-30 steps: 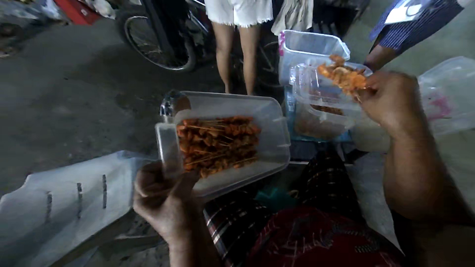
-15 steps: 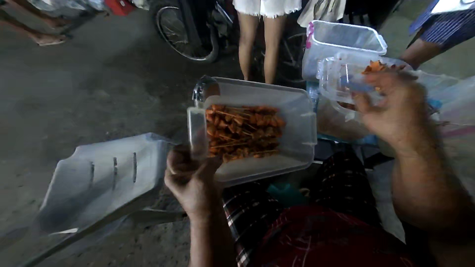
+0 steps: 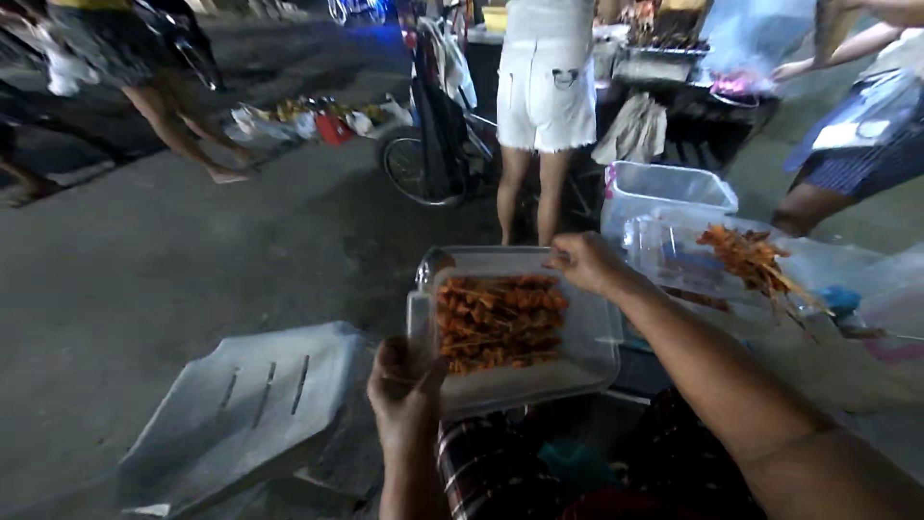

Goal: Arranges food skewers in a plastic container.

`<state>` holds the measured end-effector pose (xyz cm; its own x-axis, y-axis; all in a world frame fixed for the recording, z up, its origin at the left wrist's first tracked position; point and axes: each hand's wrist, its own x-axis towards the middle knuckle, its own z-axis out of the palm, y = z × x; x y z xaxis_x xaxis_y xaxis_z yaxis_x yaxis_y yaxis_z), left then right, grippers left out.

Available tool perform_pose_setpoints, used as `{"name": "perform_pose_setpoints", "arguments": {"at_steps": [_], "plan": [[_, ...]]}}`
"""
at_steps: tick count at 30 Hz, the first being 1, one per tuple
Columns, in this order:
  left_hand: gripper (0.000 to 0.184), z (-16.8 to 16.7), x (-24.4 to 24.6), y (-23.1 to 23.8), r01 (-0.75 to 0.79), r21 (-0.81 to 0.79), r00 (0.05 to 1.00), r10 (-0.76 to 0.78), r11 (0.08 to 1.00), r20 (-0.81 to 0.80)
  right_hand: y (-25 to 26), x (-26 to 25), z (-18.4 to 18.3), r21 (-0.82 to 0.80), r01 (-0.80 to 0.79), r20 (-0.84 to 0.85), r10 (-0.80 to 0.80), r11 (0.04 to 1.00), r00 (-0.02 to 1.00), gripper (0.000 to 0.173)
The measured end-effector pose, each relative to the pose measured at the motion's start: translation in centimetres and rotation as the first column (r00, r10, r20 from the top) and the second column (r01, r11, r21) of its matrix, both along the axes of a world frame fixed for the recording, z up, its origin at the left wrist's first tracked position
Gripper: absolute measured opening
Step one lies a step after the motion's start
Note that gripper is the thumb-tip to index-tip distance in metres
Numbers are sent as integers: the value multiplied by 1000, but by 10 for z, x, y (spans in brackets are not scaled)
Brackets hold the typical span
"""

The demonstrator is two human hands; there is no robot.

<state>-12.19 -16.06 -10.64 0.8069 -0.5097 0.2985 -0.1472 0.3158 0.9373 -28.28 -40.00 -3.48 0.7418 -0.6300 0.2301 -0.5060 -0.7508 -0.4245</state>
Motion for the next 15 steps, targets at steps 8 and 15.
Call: {"name": "perform_pose_setpoints", "arguments": {"at_steps": [8, 15], "plan": [[72, -3, -1, 0, 106, 321, 994, -104, 941, -22, -14, 24, 39, -271, -430, -201, 386, 861, 900, 11], [64, -14, -39, -21, 401, 567, 908, -394, 720, -142, 6, 22, 66, -250, -599, -616, 352, 761, 705, 10]]}}
